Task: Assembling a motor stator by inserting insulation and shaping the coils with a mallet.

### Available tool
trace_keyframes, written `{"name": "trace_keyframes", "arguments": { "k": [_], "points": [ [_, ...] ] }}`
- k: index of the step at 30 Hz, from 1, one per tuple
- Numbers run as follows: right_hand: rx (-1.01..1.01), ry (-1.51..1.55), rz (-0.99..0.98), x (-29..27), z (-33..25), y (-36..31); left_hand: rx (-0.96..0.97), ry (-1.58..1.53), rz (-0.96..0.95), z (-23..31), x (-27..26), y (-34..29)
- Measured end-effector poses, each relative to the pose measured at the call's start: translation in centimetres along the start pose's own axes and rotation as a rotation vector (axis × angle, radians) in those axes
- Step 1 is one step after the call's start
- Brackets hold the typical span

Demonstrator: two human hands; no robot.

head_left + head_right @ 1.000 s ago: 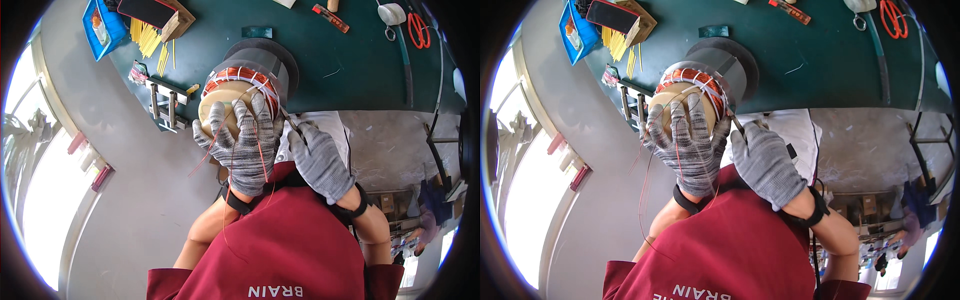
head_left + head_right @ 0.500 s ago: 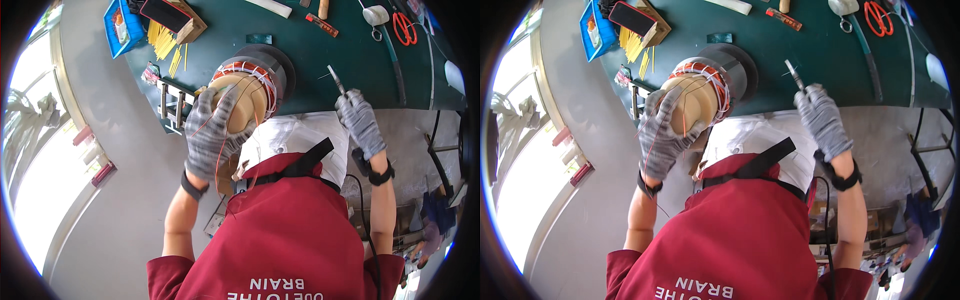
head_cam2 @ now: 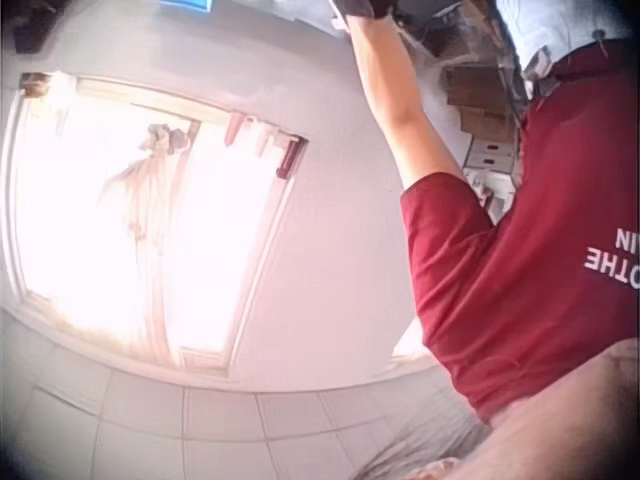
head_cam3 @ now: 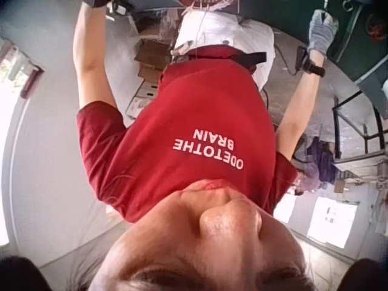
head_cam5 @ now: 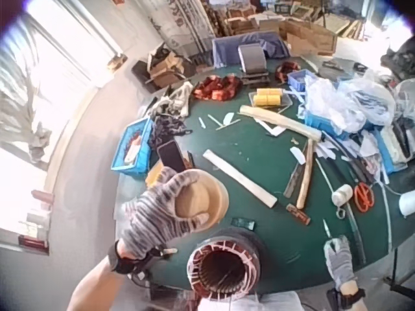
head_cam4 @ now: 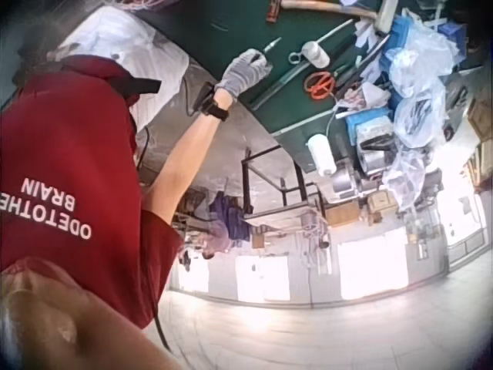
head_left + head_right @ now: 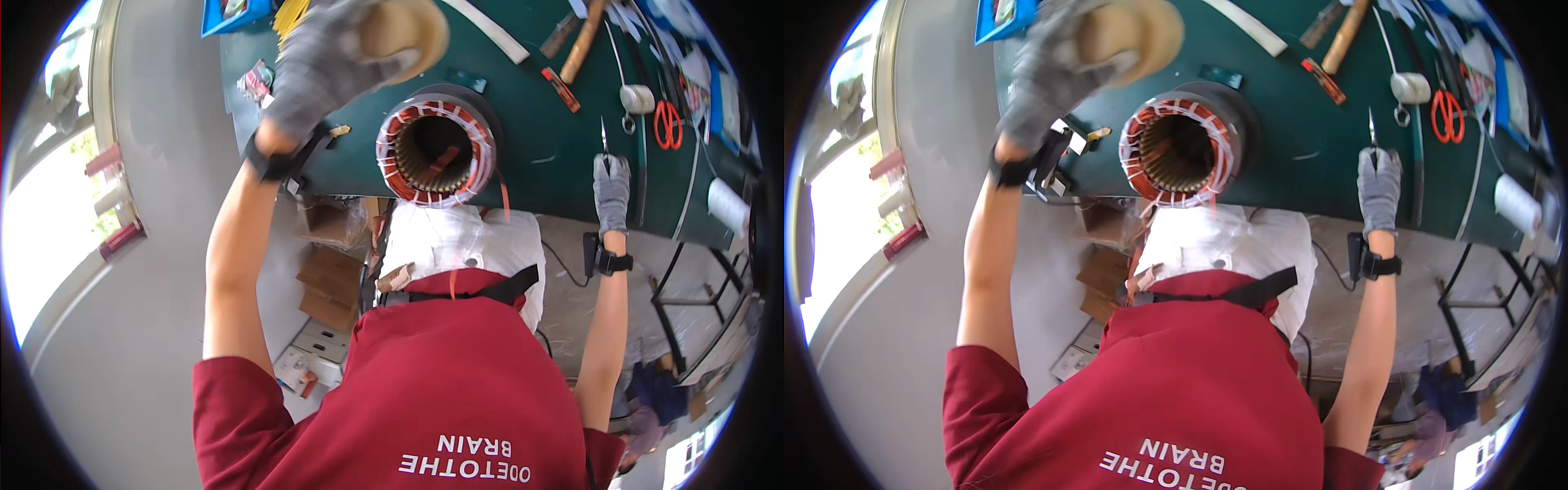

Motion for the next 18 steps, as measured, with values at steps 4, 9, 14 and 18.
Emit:
{"name": "trace_keyframes", "arguments": {
  "k": [4,9,14,18],
  "points": [
    [0.016,-0.161,-0.029,-0.6,-3.1,0.5,0.065,0.194,-0.237,-3.2,4.4,3.9],
    [-0.400,-0.415,-0.035,1.0,-9.5,1.5,0.124,0.029,-0.088,-5.9,7.9,4.4],
    [-0.671,-0.444,-0.147,5.5,-17.6,5.6,0.260,-0.142,0.193,-7.0,8.1,2.4],
    [-0.572,-0.327,-0.230,6.2,-19.7,7.9,0.093,-0.407,0.372,-7.3,8.3,-3.0]
  ]
}}
Point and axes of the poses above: each hand's wrist, its own y-axis towards the middle knuckle, its own x-axis out of the palm, z = x × y, the point moved 6 cm from there along y, towards the middle knuckle, and after that the axes turned 5 degrees about -z, right-handed, at the moved point
